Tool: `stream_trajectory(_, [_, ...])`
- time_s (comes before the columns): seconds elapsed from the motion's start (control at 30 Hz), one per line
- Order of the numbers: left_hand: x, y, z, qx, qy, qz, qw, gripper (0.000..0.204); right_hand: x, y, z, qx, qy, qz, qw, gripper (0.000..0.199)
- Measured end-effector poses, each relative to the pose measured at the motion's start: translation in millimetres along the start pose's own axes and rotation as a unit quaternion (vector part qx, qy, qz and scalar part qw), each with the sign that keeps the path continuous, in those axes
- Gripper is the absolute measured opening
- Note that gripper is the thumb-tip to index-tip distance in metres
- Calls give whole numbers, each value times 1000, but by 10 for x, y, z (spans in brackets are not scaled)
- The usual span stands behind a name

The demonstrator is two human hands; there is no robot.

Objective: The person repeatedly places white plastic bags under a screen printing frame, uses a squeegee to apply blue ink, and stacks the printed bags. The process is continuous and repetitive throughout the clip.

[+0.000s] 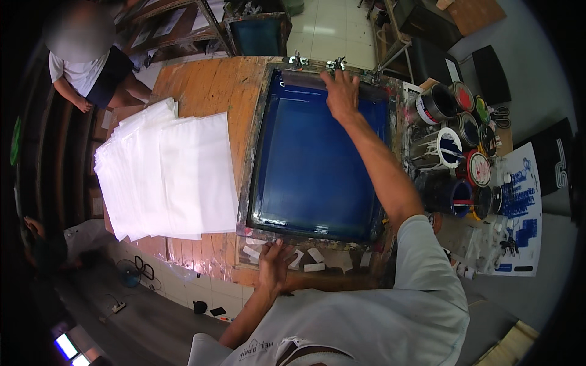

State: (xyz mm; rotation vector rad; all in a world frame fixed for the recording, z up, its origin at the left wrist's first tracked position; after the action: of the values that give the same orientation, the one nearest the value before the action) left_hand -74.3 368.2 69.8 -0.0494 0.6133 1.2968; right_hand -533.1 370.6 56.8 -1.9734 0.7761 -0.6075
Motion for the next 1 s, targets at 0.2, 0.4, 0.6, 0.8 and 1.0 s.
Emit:
stream_trajectory(0.2, [-72,-66,-7,57,7,-8,998,26,71,-484,69,40,38,-7,998,41])
stream_trajectory(0.4, [-249,-19,57,126,14,-21,992,23,752,-1574,1002,243,25,-114,963,44])
stream_trajectory(0.6, [-574,217,316,194,53,-11,979,28,1480,-2535,1751,162,-4,-106,981,40])
stream_trajectory(0.8, [-1121,694,669,305,127,-16,944,34,1616,-2953,1468,-41,-45,-30,998,41])
stream_trajectory(1.0, [-1772,1441,268,583,207,43,785,36,1235,-3185,524,-152,-50,23,987,44])
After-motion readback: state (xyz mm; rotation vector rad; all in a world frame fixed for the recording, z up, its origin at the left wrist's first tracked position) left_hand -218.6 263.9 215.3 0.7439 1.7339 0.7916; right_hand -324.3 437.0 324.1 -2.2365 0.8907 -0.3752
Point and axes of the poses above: each hand's wrist, its own z-axis away from the middle knuckle, its own y-axis out of the palm, x = y × z, the point moved 1 cm from there along -z, towards the middle knuckle, and after that the axes turned 6 degrees about -x, right-handed, at the moved point
